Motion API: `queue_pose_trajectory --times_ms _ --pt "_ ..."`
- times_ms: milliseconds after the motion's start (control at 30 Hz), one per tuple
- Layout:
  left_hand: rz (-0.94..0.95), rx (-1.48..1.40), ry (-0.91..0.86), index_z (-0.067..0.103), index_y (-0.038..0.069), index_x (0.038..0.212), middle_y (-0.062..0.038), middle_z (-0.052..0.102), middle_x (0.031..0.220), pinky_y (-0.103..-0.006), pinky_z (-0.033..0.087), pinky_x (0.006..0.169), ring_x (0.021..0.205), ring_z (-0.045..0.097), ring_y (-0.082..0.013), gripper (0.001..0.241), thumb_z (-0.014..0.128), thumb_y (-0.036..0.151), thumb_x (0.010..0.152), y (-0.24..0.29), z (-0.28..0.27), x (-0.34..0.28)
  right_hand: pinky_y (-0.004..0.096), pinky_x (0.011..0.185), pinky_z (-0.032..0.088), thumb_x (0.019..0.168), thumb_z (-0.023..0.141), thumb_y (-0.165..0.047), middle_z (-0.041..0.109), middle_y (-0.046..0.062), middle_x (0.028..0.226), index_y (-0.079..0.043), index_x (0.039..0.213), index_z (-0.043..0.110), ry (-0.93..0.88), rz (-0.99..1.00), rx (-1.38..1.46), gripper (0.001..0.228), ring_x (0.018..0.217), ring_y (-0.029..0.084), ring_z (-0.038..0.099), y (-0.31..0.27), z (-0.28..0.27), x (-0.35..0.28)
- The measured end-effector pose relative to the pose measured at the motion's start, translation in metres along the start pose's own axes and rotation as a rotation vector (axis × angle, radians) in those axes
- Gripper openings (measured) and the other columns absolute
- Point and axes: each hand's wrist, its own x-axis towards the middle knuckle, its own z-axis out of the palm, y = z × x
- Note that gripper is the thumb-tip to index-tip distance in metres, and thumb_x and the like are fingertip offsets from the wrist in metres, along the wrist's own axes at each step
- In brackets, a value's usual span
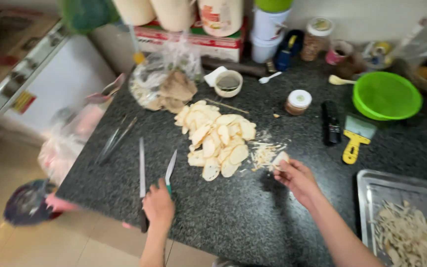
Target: Use scissors and a scraper to cut and collect small pieces of bread on a kitchen counter.
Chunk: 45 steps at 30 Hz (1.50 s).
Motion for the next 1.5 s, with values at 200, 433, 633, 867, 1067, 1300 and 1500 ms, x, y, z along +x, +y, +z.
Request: queue_pose_trajectory --times_ms 200,433,633,867,1067,1300,1500 --pt "-0.178 -0.398 -0.417 0.067 0.017 0.128 -0.016 0.074 0.116 -0.0488 0.057 0.089 0.107 0.069 -0.0419 0.053 0.056 0.047 0.086 -0.024 0.018 0.032 0.033 0.072 0.056 0.098 0.065 -0.010 0.069 0.016 0.096 0.004 0.118 0.064 -0.003 -0.037 0.004 0.025 0.084 0.023 0.068 -0.017 0.015 -0.018" --pt "-0.173 -0.808 -0.374 0.063 0.012 0.130 -0.006 0.077 0.098 -0.0324 0.057 0.080 0.088 0.073 -0.0197 0.076 0.089 0.047 0.067 0.037 -0.098 0.007 0.034 0.070 0.057 0.096 0.067 -0.009 0.067 0.016 0.093 0.007 0.120 0.062 -0.011 -0.068 0.028 0.030 0.078 0.022 0.065 -0.016 0.006 -0.012" --pt "0.138 -0.755 -0.598 0.072 0.022 0.118 -0.002 0.076 0.084 -0.0297 0.058 0.076 0.079 0.073 -0.0178 0.056 0.080 0.056 0.074 0.128 -0.131 -0.009 0.030 0.067 0.054 0.098 0.066 -0.010 0.068 0.012 0.090 0.001 0.114 0.065 0.040 -0.066 -0.027 0.019 0.075 0.018 0.065 -0.033 0.015 -0.024" --pt "0.506 -0.759 -0.544 0.076 0.020 0.109 -0.008 0.076 0.084 -0.0429 0.054 0.070 0.076 0.070 -0.0332 0.041 0.069 0.037 0.073 0.183 -0.157 -0.038 0.030 0.067 0.056 0.097 0.068 -0.011 0.069 0.013 0.093 0.003 0.115 0.066 0.036 -0.092 -0.072 0.023 0.076 0.019 0.066 -0.038 0.016 -0.031" --pt "0.520 -0.686 -0.692 0.070 0.026 0.123 -0.012 0.075 0.104 -0.0503 0.051 0.089 0.103 0.066 -0.0404 0.052 0.068 0.050 0.077 0.197 -0.152 -0.035 0.031 0.067 0.061 0.095 0.072 -0.013 0.068 0.013 0.089 0.006 0.112 0.065 0.072 -0.107 -0.115 0.026 0.074 0.021 0.070 -0.034 0.018 -0.032" --pt "0.507 -0.680 -0.839 0.064 0.026 0.139 -0.015 0.073 0.121 -0.0537 0.048 0.110 0.126 0.061 -0.0424 0.065 0.065 0.057 0.081 0.200 -0.162 -0.033 0.030 0.063 0.066 0.092 0.079 -0.020 0.070 0.012 0.085 0.003 0.108 0.067 0.115 -0.109 -0.145 0.030 0.069 0.021 0.075 -0.021 0.015 -0.022" --pt "0.473 -0.660 -0.858 0.064 0.029 0.139 -0.014 0.073 0.122 -0.0523 0.048 0.110 0.127 0.061 -0.0410 0.068 0.064 0.060 0.079 0.202 -0.169 -0.031 0.031 0.064 0.066 0.093 0.079 -0.020 0.070 0.011 0.084 0.002 0.107 0.067 0.118 -0.124 -0.157 0.029 0.069 0.021 0.075 -0.028 0.019 -0.023"
